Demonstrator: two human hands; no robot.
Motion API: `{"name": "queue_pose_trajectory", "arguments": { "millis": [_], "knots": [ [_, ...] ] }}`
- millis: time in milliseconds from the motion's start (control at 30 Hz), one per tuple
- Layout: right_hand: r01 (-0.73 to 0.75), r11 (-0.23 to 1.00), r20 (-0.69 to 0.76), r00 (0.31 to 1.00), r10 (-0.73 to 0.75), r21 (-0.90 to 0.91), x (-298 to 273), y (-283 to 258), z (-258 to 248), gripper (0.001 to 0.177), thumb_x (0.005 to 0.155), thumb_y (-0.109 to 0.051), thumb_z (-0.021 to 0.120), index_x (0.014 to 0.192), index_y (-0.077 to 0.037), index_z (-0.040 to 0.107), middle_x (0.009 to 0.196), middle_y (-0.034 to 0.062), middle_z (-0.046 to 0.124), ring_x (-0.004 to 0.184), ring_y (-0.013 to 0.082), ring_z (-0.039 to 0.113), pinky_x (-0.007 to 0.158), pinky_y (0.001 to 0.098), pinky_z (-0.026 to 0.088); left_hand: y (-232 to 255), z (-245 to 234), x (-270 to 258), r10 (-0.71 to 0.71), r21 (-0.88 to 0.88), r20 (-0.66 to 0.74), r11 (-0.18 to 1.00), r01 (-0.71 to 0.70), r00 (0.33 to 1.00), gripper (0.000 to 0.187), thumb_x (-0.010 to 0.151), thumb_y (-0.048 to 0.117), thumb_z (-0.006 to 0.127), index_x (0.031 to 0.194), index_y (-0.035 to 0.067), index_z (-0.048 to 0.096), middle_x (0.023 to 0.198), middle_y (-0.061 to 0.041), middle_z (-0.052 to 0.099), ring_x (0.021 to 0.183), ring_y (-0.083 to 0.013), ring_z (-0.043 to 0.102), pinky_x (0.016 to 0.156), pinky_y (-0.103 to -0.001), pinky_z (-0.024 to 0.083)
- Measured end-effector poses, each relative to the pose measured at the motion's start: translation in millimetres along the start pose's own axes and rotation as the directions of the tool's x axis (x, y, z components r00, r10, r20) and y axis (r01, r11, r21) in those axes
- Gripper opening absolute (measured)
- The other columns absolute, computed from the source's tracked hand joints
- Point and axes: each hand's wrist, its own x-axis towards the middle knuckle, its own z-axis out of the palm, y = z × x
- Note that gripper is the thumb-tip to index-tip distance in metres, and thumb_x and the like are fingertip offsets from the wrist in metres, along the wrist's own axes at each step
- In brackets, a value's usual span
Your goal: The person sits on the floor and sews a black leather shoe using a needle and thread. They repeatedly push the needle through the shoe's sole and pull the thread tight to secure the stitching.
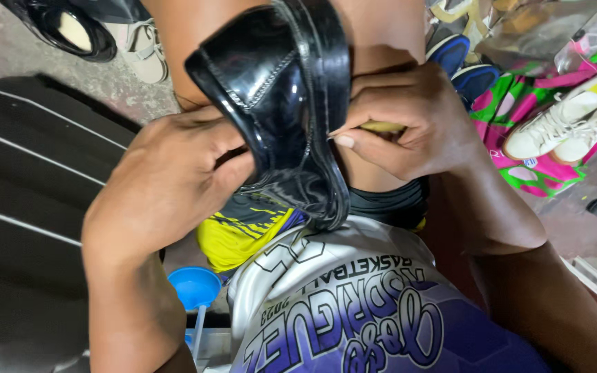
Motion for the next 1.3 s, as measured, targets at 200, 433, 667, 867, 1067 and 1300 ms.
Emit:
{"name": "queue_pose_trajectory", "arguments": {
  "millis": [200,433,667,867,1067,1300],
  "knots": [
    [0.015,0.999,-0.017,1.000,-0.015,0.032,-2,-4,-1,0.008,0.093,-0.007,0.079,0.094,-0.007,0.071,0.086,0.0047,0.068,0.073,0.0192,0.068,0.062,0.0308,0.049,-1,-2,-19,-0.144,-0.252,-0.071,0.960,0.121,0.987,0.013,0.102,0.011,0.063,0.104,-0.001,0.064,0.098,-0.013,0.065,0.086,-0.0267,0.066,0.079,-0.036,0.052],
    [0.029,0.998,0.023,0.999,-0.031,0.060,-4,-3,-4,0.007,0.093,-0.010,0.073,0.100,-0.009,0.071,0.091,0.0039,0.068,0.078,0.0213,0.068,0.066,0.0332,0.051,-6,19,-40,-0.440,-0.928,-0.196,0.371,-0.021,0.876,0.010,0.109,0.010,0.065,0.108,0.000,0.065,0.087,-0.009,0.063,0.066,-0.0116,0.051,0.060,-0.020,0.046],
    [-0.030,1.000,-0.001,1.000,0.030,0.009,-12,-14,1,0.011,0.100,-0.009,0.067,0.111,-0.009,0.070,0.098,0.0046,0.067,0.087,0.0227,0.069,0.072,0.0354,0.055,18,14,-15,-0.451,-0.156,-0.158,0.890,0.429,0.878,0.011,0.108,0.007,0.059,0.105,0.000,0.067,0.070,-0.006,0.061,0.063,-0.0118,0.060,0.058,-0.028,0.045],
    [-0.057,0.998,-0.060,0.997,0.055,-0.033,-16,-23,9,0.013,0.101,-0.012,0.070,0.113,-0.008,0.070,0.099,0.0059,0.066,0.084,0.0224,0.068,0.070,0.0346,0.056,14,-3,4,-0.313,-0.148,0.049,0.937,0.317,0.948,0.006,0.099,0.006,0.068,0.099,0.001,0.070,0.082,-0.008,0.073,0.075,-0.0121,0.075,0.064,-0.027,0.053],
    [-0.039,0.998,-0.091,0.995,0.035,-0.052,-21,-24,13,0.016,0.102,-0.010,0.072,0.117,-0.007,0.068,0.104,0.0050,0.065,0.085,0.0191,0.068,0.070,0.0299,0.057,16,-1,5,-0.323,-0.223,0.106,0.914,0.339,0.940,0.006,0.098,0.008,0.067,0.098,0.004,0.072,0.086,-0.005,0.077,0.073,-0.0141,0.075,0.064,-0.025,0.056],
    [-0.036,0.996,-0.122,0.992,0.027,-0.076,-24,-25,19,0.019,0.101,-0.010,0.072,0.118,-0.007,0.066,0.104,0.0054,0.063,0.086,0.0203,0.067,0.071,0.0317,0.057,23,1,4,-0.329,-0.201,0.112,0.916,0.346,0.937,0.009,0.099,0.012,0.069,0.098,0.004,0.072,0.087,-0.005,0.077,0.075,-0.0135,0.076,0.066,-0.026,0.055]
  ]
}}
